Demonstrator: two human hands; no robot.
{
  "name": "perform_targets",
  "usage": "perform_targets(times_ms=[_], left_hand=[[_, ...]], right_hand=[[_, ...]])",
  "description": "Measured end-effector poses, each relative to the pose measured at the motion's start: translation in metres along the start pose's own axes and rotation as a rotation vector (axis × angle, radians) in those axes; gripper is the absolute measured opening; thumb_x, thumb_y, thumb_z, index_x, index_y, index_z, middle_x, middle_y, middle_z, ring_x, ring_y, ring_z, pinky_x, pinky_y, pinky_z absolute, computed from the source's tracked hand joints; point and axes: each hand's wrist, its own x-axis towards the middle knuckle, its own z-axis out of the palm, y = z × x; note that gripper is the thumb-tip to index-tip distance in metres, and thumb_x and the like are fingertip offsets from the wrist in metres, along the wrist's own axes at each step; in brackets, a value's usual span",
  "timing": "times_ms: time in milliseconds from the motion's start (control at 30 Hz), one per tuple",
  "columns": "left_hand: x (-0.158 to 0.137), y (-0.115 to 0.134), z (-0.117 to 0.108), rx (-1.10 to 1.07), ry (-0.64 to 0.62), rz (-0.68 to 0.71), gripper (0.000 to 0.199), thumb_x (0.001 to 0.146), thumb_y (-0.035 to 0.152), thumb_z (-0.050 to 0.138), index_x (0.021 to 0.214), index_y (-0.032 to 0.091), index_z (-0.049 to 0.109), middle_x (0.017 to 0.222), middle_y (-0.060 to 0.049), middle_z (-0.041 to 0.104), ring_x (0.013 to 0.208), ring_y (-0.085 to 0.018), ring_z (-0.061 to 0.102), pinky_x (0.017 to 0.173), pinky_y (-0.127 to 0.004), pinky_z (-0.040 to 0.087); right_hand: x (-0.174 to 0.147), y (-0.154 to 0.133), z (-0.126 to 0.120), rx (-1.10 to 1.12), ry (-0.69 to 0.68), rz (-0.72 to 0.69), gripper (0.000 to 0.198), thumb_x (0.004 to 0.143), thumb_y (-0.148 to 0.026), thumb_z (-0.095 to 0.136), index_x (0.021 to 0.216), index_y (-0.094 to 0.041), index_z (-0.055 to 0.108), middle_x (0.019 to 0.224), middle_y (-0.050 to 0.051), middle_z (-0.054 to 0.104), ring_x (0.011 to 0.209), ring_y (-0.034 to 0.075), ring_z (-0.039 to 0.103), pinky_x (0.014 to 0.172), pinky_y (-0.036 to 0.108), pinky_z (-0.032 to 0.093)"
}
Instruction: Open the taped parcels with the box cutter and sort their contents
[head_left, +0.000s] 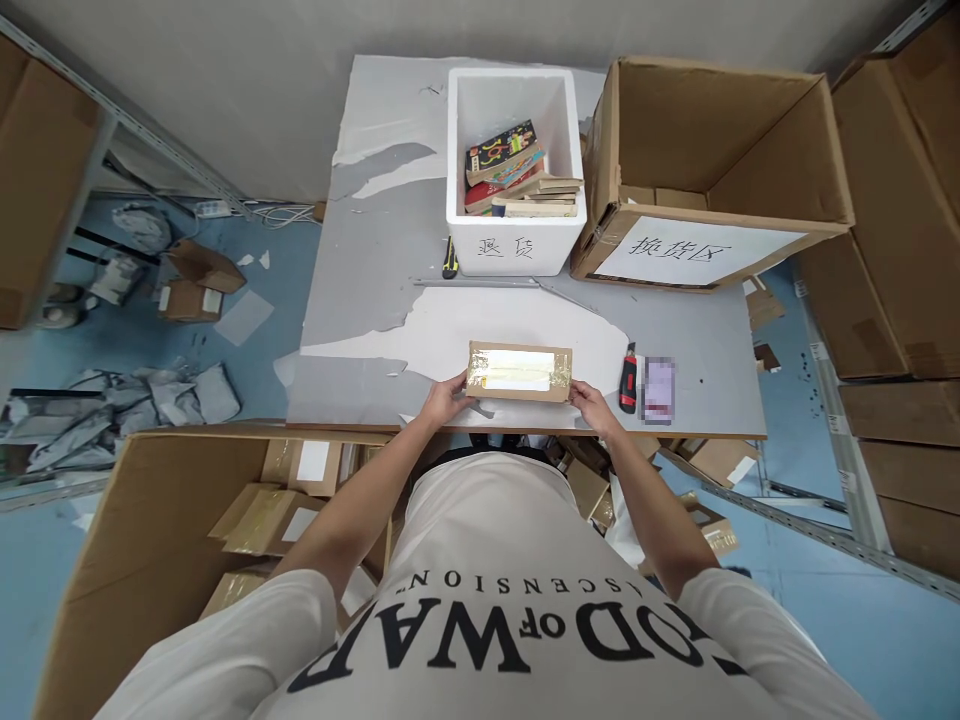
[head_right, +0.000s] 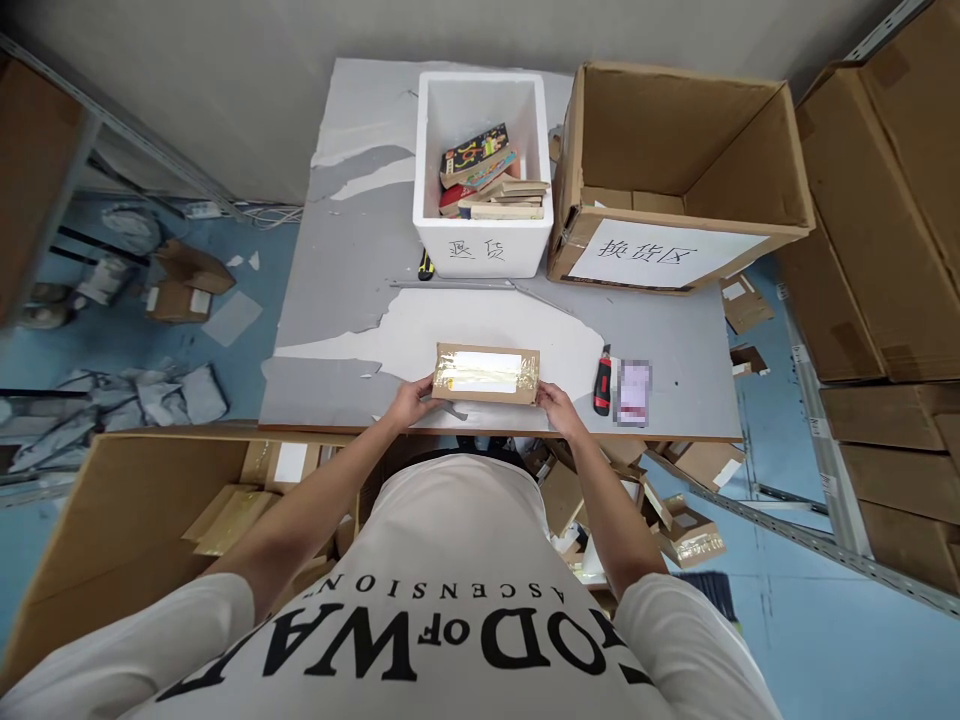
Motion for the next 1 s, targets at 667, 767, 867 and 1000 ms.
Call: perform_targets(times_ms=[667,767,867,1000], left_hand=[[0.000,-0.007,0.010,0.047,0.075,-0.013,0.049,0.077,0.053,0.062,0.112,0.020,0.070,0.108,-0.005,0.073,0.105,-0.030,0.065,0.097,-0.039,0.048],[0.002,0.010,0.006,0.172,0.133,-0.008,0.050,0.082,0.052,0.056,0.115,0.018,0.069,0.105,-0.005,0.074,0.097,-0.026,0.067,0.089,-0.033,0.049],[0.007,0.020,0.004,0.284,0.163,-0.038,0.049,0.085,0.053,0.050,0.109,0.016,0.073,0.090,-0.003,0.075,0.084,-0.022,0.066,0.078,-0.028,0.049],[0.017,0.019,0.005,0.352,0.164,-0.065,0.052,0.085,0.054,0.046,0.098,0.014,0.076,0.077,-0.003,0.073,0.075,-0.020,0.063,0.069,-0.026,0.045]], right_hand=[[-0.001,-0.001,0.009,-0.237,0.079,-0.186,0.044,0.078,-0.053,0.056,0.106,-0.020,0.062,0.108,0.011,0.061,0.103,0.024,0.057,0.090,0.040,0.049],[0.002,-0.018,-0.001,-0.368,0.122,-0.221,0.048,0.083,-0.057,0.048,0.108,-0.019,0.064,0.099,0.011,0.061,0.098,0.025,0.057,0.089,0.040,0.048],[0.009,-0.028,-0.004,-0.465,0.133,-0.229,0.052,0.087,-0.060,0.040,0.103,-0.019,0.066,0.095,0.011,0.063,0.095,0.026,0.058,0.090,0.040,0.045],[0.014,-0.025,0.000,-0.497,0.118,-0.146,0.056,0.085,-0.065,0.037,0.092,-0.019,0.068,0.093,0.011,0.067,0.091,0.026,0.060,0.087,0.039,0.045]])
